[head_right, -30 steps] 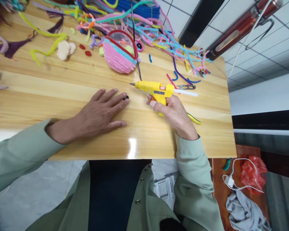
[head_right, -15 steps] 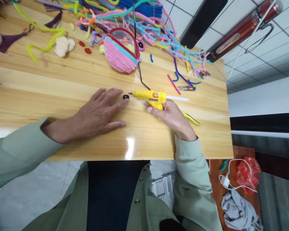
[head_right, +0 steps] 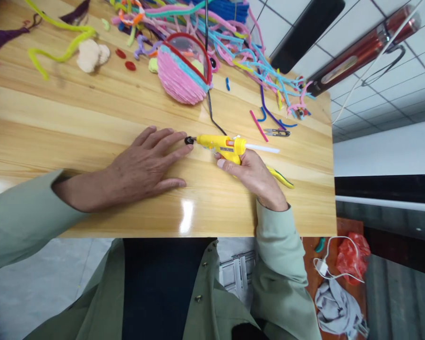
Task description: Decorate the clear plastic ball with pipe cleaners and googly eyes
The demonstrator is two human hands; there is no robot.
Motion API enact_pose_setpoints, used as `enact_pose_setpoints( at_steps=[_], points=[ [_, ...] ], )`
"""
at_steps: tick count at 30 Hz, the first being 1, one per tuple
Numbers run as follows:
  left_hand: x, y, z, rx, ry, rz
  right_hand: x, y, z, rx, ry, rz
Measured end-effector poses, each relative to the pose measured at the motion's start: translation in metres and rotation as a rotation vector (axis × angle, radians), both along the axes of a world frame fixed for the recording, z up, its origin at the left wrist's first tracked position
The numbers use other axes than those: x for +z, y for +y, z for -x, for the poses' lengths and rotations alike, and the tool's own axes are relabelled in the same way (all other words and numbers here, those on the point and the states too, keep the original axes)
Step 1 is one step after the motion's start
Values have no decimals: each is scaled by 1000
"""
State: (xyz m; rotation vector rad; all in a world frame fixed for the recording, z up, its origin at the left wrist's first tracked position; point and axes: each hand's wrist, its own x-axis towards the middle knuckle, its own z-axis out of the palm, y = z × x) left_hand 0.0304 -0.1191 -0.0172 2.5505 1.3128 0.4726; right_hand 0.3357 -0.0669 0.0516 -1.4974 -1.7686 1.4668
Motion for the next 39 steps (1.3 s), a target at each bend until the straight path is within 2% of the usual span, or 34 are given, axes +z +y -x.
enact_pose_setpoints(
  at_steps=[8,19,26,32,39],
  points=[
    [6,-1,-6,7,120,5,-1,1,0,-1,-4,2],
    [5,-1,-7,16,-11,12,-3,2,-1,-6,-14,-14],
    [10,19,0,145,-120,39,0,3,-5,-34,-26,-43],
    [18,19,-3,84,-71,70,1,0,-1,-7,-11,-35],
    [14,8,-7,64,-39,8,-1,-1,2,6,-46,-50]
  ],
)
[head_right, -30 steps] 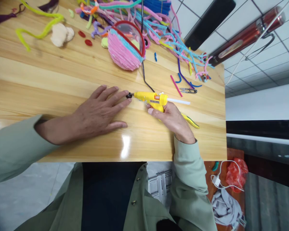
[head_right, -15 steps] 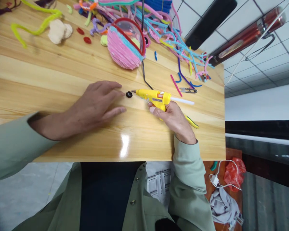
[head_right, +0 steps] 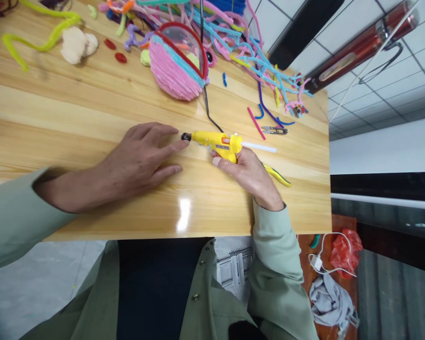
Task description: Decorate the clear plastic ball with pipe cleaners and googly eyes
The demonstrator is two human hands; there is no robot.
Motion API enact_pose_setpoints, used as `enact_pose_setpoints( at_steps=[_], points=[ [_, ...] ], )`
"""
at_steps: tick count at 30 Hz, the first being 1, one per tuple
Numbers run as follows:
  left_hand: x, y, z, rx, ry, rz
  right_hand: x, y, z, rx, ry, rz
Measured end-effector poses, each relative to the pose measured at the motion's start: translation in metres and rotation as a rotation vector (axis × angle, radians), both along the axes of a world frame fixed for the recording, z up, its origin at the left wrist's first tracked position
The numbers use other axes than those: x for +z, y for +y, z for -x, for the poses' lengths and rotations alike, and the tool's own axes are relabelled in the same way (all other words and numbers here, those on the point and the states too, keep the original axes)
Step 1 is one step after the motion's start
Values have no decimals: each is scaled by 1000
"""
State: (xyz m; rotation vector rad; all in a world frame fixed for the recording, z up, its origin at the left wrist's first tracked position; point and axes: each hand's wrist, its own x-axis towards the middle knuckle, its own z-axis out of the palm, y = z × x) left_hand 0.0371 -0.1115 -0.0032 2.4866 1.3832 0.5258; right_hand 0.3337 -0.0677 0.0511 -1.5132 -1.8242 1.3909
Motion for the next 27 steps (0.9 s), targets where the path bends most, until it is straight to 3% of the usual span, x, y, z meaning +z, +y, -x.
enact_pose_setpoints(
  at_steps=[5,12,27],
  points=[
    [-2,-2,1,-24,24,-24,-1,1,-2,-23,7,2],
    [-9,-2,0,-2,-86,30,-3,0,-1,-9,-6,9],
    [-7,-2,-1,-3,-52,49,-5,1,0,18,12,18]
  ],
)
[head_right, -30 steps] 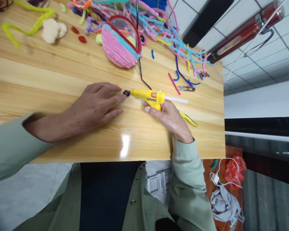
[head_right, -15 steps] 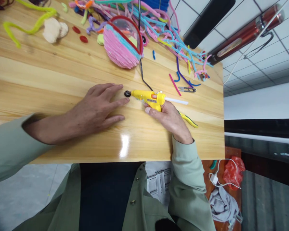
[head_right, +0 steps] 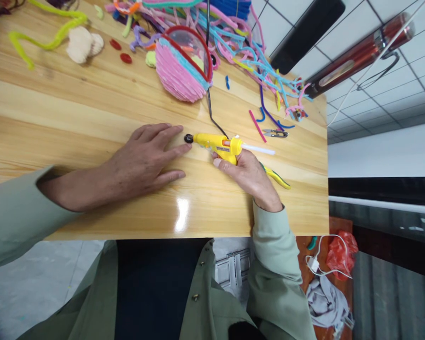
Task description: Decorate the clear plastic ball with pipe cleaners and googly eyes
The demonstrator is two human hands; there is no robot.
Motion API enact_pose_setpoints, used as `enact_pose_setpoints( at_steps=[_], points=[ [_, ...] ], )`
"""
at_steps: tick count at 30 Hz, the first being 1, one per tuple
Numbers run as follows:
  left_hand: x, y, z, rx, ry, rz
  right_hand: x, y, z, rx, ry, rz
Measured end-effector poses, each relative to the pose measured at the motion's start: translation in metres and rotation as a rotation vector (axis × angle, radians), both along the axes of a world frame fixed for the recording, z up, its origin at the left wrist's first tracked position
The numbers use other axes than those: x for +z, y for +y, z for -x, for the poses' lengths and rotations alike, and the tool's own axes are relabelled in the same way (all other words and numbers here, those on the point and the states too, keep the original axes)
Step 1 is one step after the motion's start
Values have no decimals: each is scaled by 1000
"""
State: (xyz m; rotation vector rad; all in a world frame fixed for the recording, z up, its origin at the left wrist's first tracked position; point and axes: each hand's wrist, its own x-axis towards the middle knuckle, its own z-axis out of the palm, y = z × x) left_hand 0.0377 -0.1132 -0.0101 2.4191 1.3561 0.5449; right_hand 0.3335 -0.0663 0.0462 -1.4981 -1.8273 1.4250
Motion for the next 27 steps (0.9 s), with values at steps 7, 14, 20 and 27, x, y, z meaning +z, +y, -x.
enact_pose_setpoints(
  at_steps=[7,14,20,27],
  points=[
    [-1,0,0,-3,34,-4,-1,3,0,23,-5,-9],
    [-1,0,1,-2,20,-6,0,3,1,38,-16,-10],
    [0,0,0,3,31,1,-1,3,1,32,-19,-17],
    [-6,6,2,57,-213,-2,-2,2,-1,15,-9,-20]
  ],
)
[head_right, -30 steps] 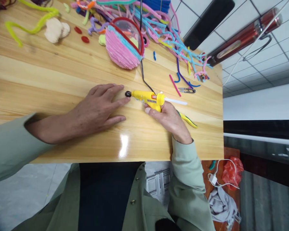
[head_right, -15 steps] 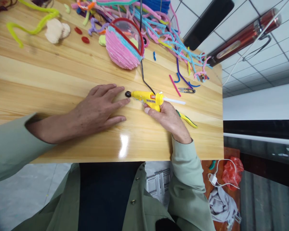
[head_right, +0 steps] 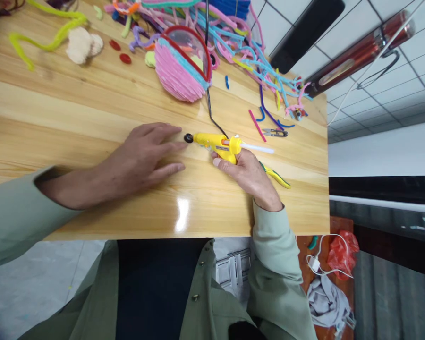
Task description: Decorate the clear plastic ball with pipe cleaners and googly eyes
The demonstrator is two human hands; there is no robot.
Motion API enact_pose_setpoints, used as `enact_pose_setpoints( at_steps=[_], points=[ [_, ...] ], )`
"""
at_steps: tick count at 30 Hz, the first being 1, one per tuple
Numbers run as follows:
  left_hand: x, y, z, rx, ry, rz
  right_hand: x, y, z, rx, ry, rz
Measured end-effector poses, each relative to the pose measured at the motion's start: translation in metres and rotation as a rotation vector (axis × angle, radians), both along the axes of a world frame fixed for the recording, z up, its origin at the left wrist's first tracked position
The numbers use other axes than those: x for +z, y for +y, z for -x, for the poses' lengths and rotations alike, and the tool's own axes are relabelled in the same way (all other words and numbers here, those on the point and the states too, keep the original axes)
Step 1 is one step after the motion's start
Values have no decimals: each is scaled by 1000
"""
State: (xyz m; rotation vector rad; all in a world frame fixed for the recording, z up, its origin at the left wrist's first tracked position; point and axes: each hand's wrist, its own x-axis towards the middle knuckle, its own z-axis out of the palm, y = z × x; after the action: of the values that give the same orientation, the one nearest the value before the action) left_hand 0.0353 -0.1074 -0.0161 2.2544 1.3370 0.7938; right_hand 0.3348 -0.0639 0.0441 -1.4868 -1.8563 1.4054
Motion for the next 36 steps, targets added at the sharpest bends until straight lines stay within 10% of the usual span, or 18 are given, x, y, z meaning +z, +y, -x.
enact_pose_setpoints(
  at_steps=[11,22,30,36],
  points=[
    [11,28,13,216,-806,416,10,-4,5,-58,186,20],
    [21,29,8,167,-1030,593,3,1,11,-52,297,38],
    [8,35,21,215,-289,25,20,11,28,-39,382,-2],
    [-6,37,14,241,32,-65,20,12,30,-54,399,-22]
  ],
)
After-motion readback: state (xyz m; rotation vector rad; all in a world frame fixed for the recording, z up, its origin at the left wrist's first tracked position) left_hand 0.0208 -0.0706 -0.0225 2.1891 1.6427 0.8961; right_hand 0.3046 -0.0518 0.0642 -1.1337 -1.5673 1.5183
